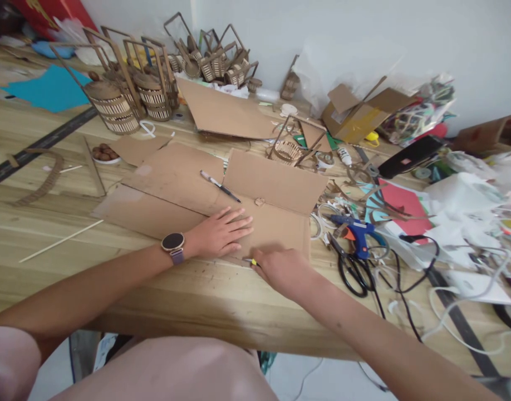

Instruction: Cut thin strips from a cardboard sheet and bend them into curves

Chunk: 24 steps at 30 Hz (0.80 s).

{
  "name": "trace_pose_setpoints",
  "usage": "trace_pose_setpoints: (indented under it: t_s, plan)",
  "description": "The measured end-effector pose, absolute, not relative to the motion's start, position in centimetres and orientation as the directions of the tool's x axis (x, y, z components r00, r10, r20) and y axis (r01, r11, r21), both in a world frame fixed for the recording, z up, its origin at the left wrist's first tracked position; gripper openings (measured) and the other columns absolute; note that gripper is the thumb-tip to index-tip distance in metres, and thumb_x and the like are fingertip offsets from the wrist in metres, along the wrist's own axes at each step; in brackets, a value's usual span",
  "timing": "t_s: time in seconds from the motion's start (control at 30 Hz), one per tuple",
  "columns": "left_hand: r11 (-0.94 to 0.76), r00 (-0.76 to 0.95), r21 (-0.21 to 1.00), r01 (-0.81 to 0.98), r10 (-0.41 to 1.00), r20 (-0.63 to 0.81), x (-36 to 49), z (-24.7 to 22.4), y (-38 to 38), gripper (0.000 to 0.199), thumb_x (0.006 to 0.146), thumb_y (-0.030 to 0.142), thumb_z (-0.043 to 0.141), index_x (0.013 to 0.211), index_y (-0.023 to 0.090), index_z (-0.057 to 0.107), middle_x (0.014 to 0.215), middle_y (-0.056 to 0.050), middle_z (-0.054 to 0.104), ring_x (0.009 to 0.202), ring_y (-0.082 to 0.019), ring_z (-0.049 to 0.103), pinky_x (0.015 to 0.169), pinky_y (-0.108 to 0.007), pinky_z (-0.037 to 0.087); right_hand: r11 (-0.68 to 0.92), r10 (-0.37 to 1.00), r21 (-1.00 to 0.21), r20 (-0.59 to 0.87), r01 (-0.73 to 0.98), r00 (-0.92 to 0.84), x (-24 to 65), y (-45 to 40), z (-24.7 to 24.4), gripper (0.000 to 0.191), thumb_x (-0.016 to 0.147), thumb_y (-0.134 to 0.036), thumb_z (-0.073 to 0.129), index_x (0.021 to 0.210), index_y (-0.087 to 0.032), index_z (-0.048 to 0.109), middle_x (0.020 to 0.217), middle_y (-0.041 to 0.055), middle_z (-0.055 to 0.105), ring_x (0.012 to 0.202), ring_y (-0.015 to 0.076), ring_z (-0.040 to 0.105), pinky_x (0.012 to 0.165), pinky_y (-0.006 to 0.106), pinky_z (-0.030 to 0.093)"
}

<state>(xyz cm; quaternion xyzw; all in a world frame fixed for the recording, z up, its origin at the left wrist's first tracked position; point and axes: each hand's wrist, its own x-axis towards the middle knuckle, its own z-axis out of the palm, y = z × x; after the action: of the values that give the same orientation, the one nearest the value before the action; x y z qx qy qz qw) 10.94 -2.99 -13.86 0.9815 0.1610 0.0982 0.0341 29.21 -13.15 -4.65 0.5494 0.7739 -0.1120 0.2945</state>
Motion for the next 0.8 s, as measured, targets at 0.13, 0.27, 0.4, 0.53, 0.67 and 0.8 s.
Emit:
trace_pose_setpoints:
  t_s: [0.13,0.27,0.4,0.53,0.67,0.8]
  plan:
    - [-0.945,0.932,0.093,0.313,0.324,0.162,10.9,-13.7,-2.9,0.053,0.103,0.047,0.033,0.147,0.02,0.043,0.159,-0.006,0.034,0.149,-0.03,0.022,0.119,-0.05,0.014,0.393,0.79,0.165,-0.565,0.905,-0.239,28.8,-12.9,-4.5,0.033,0.102,-0.033,0.037,0.122,-0.022,0.06,0.093,0.0098,0.077,0.086,0.0266,0.074,0.059,0.028,0.048]
    - [-0.948,0.938,0.086,0.305,0.315,0.142,10.8,-13.7,-2.8,0.052,0.103,0.048,0.033,0.148,0.022,0.042,0.159,-0.006,0.033,0.15,-0.03,0.02,0.12,-0.05,0.013,0.421,0.802,0.185,-0.532,0.888,-0.27,29.4,-13.2,-4.6,0.028,0.1,-0.028,0.041,0.114,-0.021,0.064,0.086,0.0102,0.077,0.077,0.0259,0.074,0.054,0.027,0.045]
    - [-0.947,0.939,0.089,0.309,0.319,0.131,10.7,-13.6,-2.8,0.053,0.103,0.05,0.033,0.148,0.024,0.041,0.159,-0.005,0.034,0.15,-0.029,0.019,0.12,-0.049,0.01,0.392,0.807,0.22,-0.548,0.893,-0.219,30.6,-13.9,-4.4,0.028,0.099,-0.028,0.042,0.112,-0.021,0.066,0.084,0.0107,0.077,0.074,0.027,0.074,0.053,0.027,0.044]
    - [-0.946,0.941,0.1,0.307,0.317,0.117,10.7,-13.5,-2.7,0.054,0.103,0.05,0.034,0.149,0.023,0.04,0.159,-0.005,0.033,0.15,-0.029,0.02,0.12,-0.048,0.01,0.356,0.795,0.24,-0.586,0.903,-0.157,31.7,-14.4,-4.1,0.03,0.099,-0.032,0.041,0.112,-0.022,0.066,0.083,0.011,0.077,0.074,0.0269,0.075,0.052,0.026,0.043]
    - [-0.947,0.943,0.095,0.308,0.317,0.104,10.6,-13.5,-2.7,0.055,0.103,0.05,0.031,0.15,0.022,0.039,0.16,-0.005,0.031,0.15,-0.03,0.018,0.12,-0.049,0.009,0.342,0.793,0.248,-0.594,0.906,-0.137,32.7,-14.8,-4.1,0.031,0.099,-0.032,0.04,0.118,-0.025,0.064,0.085,0.01,0.077,0.075,0.0274,0.075,0.051,0.025,0.041]
    - [-0.947,0.942,0.097,0.306,0.316,0.117,10.6,-13.5,-2.7,0.056,0.103,0.051,0.03,0.15,0.023,0.039,0.16,-0.005,0.032,0.15,-0.029,0.019,0.12,-0.049,0.011,0.374,0.792,0.287,-0.595,0.882,-0.142,33.8,-15.4,-4.3,0.032,0.1,-0.031,0.038,0.12,-0.023,0.062,0.083,0.0109,0.076,0.073,0.0275,0.075,0.047,0.025,0.037]
